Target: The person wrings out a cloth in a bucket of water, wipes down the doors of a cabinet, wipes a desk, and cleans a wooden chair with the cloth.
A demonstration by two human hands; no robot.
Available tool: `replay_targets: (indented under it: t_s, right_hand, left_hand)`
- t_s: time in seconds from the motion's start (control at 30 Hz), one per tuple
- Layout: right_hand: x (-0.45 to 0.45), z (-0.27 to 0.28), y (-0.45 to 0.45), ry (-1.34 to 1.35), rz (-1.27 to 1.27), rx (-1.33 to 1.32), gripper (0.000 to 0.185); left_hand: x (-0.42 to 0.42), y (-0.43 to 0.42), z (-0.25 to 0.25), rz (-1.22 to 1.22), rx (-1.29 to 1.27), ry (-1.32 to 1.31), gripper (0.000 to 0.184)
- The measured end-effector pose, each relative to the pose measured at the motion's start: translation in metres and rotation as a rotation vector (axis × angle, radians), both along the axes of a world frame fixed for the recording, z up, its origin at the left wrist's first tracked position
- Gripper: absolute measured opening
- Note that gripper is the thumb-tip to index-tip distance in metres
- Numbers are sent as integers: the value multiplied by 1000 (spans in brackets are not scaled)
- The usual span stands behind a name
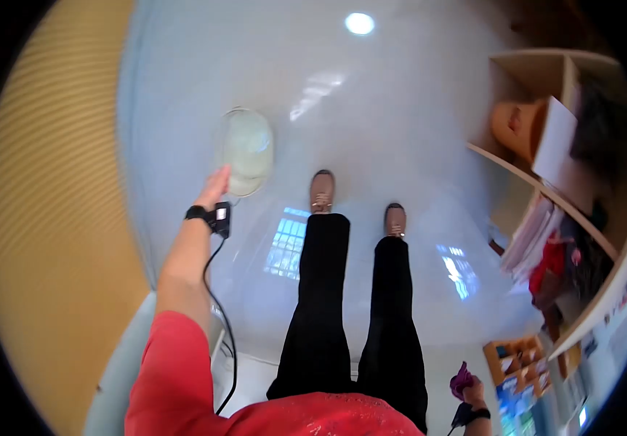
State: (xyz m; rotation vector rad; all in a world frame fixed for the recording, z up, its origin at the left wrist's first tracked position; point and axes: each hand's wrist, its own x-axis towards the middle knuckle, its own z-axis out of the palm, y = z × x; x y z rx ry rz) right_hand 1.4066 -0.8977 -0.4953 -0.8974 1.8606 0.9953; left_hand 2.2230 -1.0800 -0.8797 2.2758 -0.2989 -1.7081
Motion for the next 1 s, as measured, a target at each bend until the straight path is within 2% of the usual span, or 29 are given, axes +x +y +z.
replay_targets:
  t_s: [0.03, 0.07, 0.1, 0.13, 0.17, 0.2, 0.27, 0.33, 0.37, 0.43, 0.47, 0.5, 0.53, 0.57, 0.6, 0.63, 0.7, 0.73, 0.77, 0.8, 0.83, 0.9, 0.97, 1.0]
  right_hand:
    - [7, -1, 5, 62, -95, -22, 32]
    - [29, -1, -2, 126, -189, -52, 27]
    - [43, 8, -13, 108, -149, -36, 26]
    - [55, 12, -15, 152, -230, -6, 32]
    - [66, 14, -22, 155, -267, 3, 39]
    - [47, 12, 0, 155, -248, -27, 42]
    - [51, 12, 2, 179, -224, 13, 44]
    - [66, 11, -13, 200, -204, 32, 46]
    - [62, 1, 1, 117, -282, -139, 46]
    - [73, -17, -6, 146, -169, -229, 53]
    - [78, -26, -10, 151, -162, -285, 61]
    - [98, -31, -28, 3, -385, -477, 62]
    - [87, -48, -14, 94, -229, -463, 62]
    - [75, -66, -4, 88, -247, -525, 62]
    - [86, -76, -15, 86, -229, -647, 57]
    - [96, -78, -32, 57, -244, -622, 50]
    - [109, -86, -59, -18, -260, -578, 37]
    - [114, -92, -67, -62, -264, -559, 32]
    - [116, -103, -68, -178, -220, -676, 28]
    - [130, -107, -75, -229, -380, -701, 28]
    - [148, -108, -82, -280, -538, -730, 29]
    - [166, -127, -76, -319, -512, -832, 28]
    - [180, -143, -64, -405, -577, -937, 25]
    - [196, -126, -68, -463, -674, -967, 25]
  left_hand:
    - [5, -13, -4, -83, -37, 54, 77]
    - [16, -9, -36, -52, -165, 143, 73]
    - [28, -10, -66, -182, -108, 90, 60]
    - [43, -9, -103, -307, -239, 23, 43]
    - [52, -8, -102, -11, -106, 34, 34]
    - [35, -24, -65, 32, -60, -50, 31]
    - [46, -24, -61, 42, -28, -161, 31]
    - [79, 12, -95, -177, -28, -548, 40]
    - [92, 24, -106, -283, -41, -742, 48]
    - [94, 23, -64, -314, 49, -584, 65]
    - [88, 30, -45, -434, -2, -589, 59]
    - [92, 51, -39, -520, -26, -540, 55]
    - [92, 72, -25, -505, 89, -445, 54]
    - [92, 104, -21, -653, 42, -477, 36]
    - [98, 122, -8, -1176, 115, -321, 22]
    - [109, 182, -32, -965, -9, -334, 31]
    - [76, 216, 30, -726, 184, -81, 31]
    - [67, 241, 48, -769, 113, -79, 25]
    - [69, 275, 54, -753, 33, 4, 20]
    - [53, 287, 72, -643, 136, 35, 20]
    - [37, 289, 91, -436, 277, 65, 21]
    - [12, 282, 116, -201, 381, 77, 25]
    - [-4, 265, 134, -183, 295, 78, 33]
    - [-10, 250, 146, -205, 216, 78, 39]
